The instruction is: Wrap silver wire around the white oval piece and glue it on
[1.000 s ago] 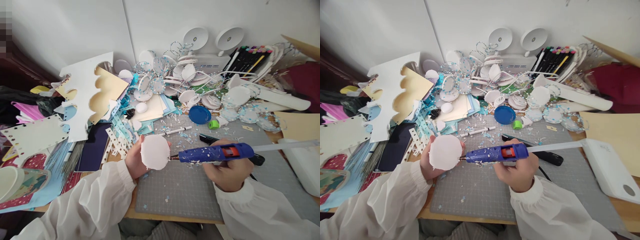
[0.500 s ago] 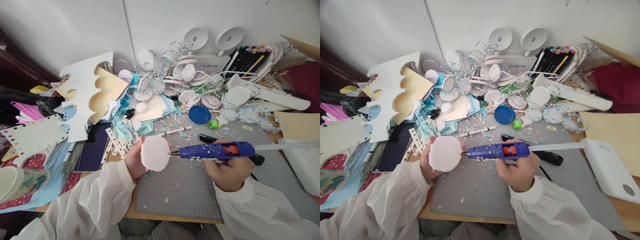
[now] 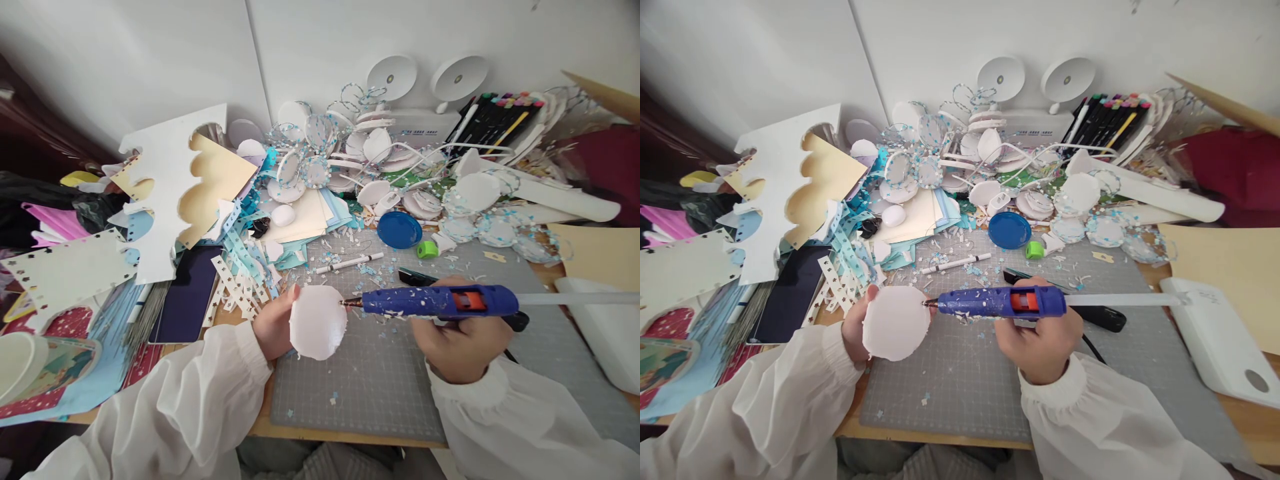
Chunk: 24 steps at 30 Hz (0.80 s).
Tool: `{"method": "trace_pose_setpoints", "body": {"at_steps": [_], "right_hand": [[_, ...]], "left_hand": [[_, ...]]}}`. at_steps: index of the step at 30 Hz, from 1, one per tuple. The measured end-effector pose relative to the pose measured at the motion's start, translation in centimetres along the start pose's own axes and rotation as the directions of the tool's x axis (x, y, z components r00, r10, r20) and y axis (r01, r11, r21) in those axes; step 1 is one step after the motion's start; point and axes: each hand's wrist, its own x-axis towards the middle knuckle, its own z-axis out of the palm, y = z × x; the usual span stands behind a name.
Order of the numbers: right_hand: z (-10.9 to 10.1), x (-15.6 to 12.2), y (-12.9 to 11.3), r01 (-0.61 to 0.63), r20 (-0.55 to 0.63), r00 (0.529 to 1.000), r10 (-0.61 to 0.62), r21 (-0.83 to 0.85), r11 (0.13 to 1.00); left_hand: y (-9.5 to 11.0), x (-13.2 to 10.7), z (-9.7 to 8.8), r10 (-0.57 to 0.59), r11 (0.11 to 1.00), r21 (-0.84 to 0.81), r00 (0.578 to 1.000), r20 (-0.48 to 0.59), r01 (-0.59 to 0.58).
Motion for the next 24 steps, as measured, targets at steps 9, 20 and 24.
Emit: {"method": "trace_pose_setpoints", "body": {"at_steps": [9, 20, 24], "right_hand": [[-0.07, 0.0, -0.1, -0.023, 0.014, 1.0, 0.022, 0.015, 1.0], [-0.09, -0.07, -0.13, -0.008, 0.009, 1.0, 0.007, 0.076, 0.997], [-0.09, -0.01, -0.11, 0.025, 0.016, 1.0, -0.026, 0.08, 0.996]], "left_hand": [[-0.22, 0.23, 0.58, 0.002, 0.998, 0.062, 0.998, 0.055, -0.006], [0.04, 0.39, 0.53, -0.07, 0.962, 0.267, 0.997, 0.041, 0.057], [0.17, 0.55, 0.68, -0.088, 0.948, 0.313, 0.993, 0.076, 0.06]]}}
